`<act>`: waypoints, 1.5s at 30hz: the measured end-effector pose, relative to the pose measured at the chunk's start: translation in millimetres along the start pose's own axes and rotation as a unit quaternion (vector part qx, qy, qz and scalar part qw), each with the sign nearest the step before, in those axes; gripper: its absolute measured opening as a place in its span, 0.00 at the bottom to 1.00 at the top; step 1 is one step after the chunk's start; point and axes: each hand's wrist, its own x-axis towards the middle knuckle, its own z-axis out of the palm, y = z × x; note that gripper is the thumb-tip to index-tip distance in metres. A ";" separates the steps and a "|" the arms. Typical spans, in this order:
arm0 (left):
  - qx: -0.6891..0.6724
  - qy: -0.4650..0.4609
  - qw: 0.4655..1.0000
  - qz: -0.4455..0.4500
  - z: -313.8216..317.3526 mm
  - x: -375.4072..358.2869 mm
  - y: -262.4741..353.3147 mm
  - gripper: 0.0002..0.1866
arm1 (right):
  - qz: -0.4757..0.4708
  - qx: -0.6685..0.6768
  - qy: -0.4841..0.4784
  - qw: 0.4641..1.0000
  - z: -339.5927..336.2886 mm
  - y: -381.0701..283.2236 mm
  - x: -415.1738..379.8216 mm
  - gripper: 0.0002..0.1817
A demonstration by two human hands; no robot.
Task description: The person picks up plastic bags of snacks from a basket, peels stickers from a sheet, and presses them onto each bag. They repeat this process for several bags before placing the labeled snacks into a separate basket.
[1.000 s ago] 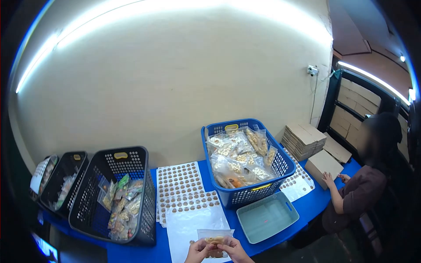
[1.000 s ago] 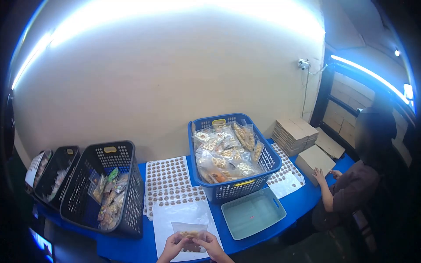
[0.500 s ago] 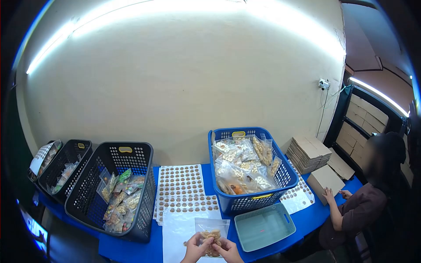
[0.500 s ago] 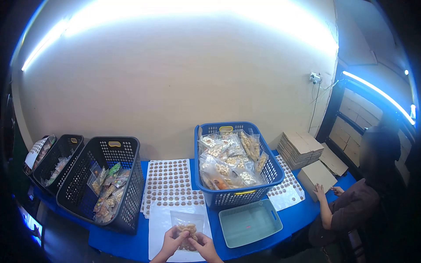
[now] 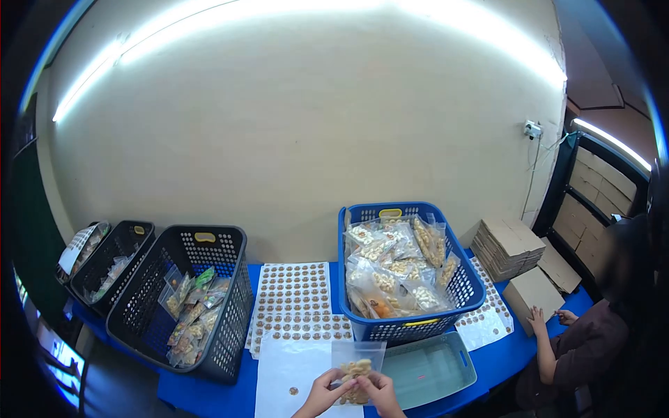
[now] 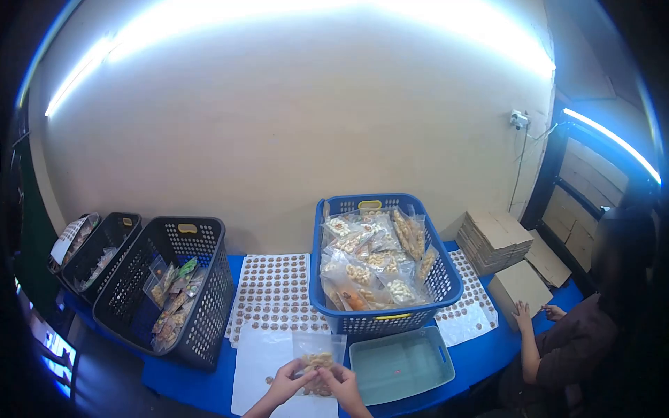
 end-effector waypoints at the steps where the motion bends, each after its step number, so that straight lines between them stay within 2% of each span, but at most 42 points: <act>1: -0.004 0.003 1.000 0.009 5.3 2.8 -2.3 0.19 | -0.006 0.024 0.006 1.000 -1.2 -3.6 3.6 0.12; 5: 0.026 0.018 0.999 0.011 15.0 13.1 6.6 0.18 | -0.050 0.026 0.012 0.998 -7.8 -5.3 18.8 0.12; 7: 0.010 0.036 0.998 0.050 14.3 16.3 9.1 0.17 | -0.058 0.018 0.008 0.998 -8.0 -7.8 25.7 0.12; 11: 0.018 0.088 0.993 0.071 1.0 26.7 0.1 0.13 | -0.042 0.029 -0.047 0.998 0.8 -22.7 38.5 0.11; 13: 0.006 0.116 0.991 0.073 -2.7 32.8 -2.4 0.13 | -0.068 -0.006 -0.079 0.995 -3.4 -11.0 49.2 0.12; 16: 0.050 0.079 0.995 0.016 -8.5 32.4 2.3 0.13 | -0.052 -0.033 -0.082 0.995 -6.6 -6.2 51.8 0.14; 18: 0.019 0.074 0.997 0.001 -2.8 31.6 4.6 0.15 | -0.028 -0.033 -0.075 0.996 -10.2 -1.4 49.4 0.16; 19: 0.009 0.069 0.998 -0.004 -1.0 32.9 0.8 0.16 | -0.111 -0.046 -0.055 0.991 -5.6 0.0 47.7 0.13; 21: -0.016 0.046 0.999 -0.008 5.6 35.6 3.6 0.21 | -0.108 -0.047 -0.041 0.992 -9.1 0.4 47.1 0.13; 22: -0.011 0.040 0.999 0.014 9.3 36.1 6.0 0.20 | -0.104 -0.049 -0.034 0.993 -12.4 4.4 45.4 0.12; 23: -0.008 0.036 0.999 0.035 12.3 36.3 7.5 0.19 | -0.115 -0.081 0.004 0.990 -22.2 37.6 56.3 0.13; 24: -0.005 0.033 0.998 0.056 13.2 37.0 7.8 0.18 | -0.088 -0.035 0.019 0.995 -27.3 53.7 62.2 0.13; 26: 0.044 0.035 0.998 0.032 7.2 41.5 -1.4 0.22 | -0.032 0.059 0.047 0.997 -33.1 69.9 66.9 0.16; 27: 0.061 0.035 0.997 0.016 7.8 41.1 5.7 0.23 | -0.072 0.025 0.043 0.996 -29.5 54.4 62.3 0.20; 28: 0.078 0.037 0.996 -0.002 8.8 40.3 13.0 0.23 | -0.052 0.058 0.036 0.996 -31.7 54.8 62.9 0.19; 29: 0.018 0.039 0.999 0.012 12.7 39.1 18.7 0.23 | -0.031 0.092 0.029 0.995 -33.1 56.2 64.8 0.19; 30: 0.018 0.041 0.999 -0.003 12.1 38.4 19.8 0.23 | -0.010 0.126 0.021 0.992 -30.9 52.1 64.1 0.18; 32: 0.019 0.045 0.998 -0.032 10.4 37.2 20.2 0.23 | -0.018 0.052 -0.021 0.998 -29.2 37.2 64.0 0.16; 33: 0.019 0.042 0.999 -0.019 9.7 36.3 18.5 0.23 | -0.022 0.015 -0.042 0.999 -27.1 29.0 63.3 0.15; 36: 0.033 0.037 0.999 0.017 8.6 36.3 16.9 0.22 | -0.085 -0.034 -0.009 0.996 -17.5 25.2 64.9 0.13; 41: 0.058 0.047 0.993 0.087 2.4 35.8 -3.9 0.23 | -0.085 -0.010 -0.020 0.996 -9.0 11.8 55.3 0.12; 42: 0.054 0.053 0.994 0.076 -0.3 38.6 -10.6 0.24 | -0.088 -0.010 -0.019 0.996 -9.4 14.2 55.1 0.12; 43: 0.049 0.058 0.995 0.064 -3.8 40.7 -16.4 0.24 | -0.170 -0.069 -0.001 0.983 -10.7 24.4 59.7 0.12; 44: 0.046 0.063 0.996 0.051 -4.6 42.1 -22.0 0.25 | -0.147 -0.051 -0.002 0.988 -12.8 28.7 59.4 0.12; 45: -0.022 0.053 0.998 0.002 0.2 37.1 -0.5 0.18 | -0.123 -0.031 -0.004 0.992 -13.0 30.0 58.4 0.12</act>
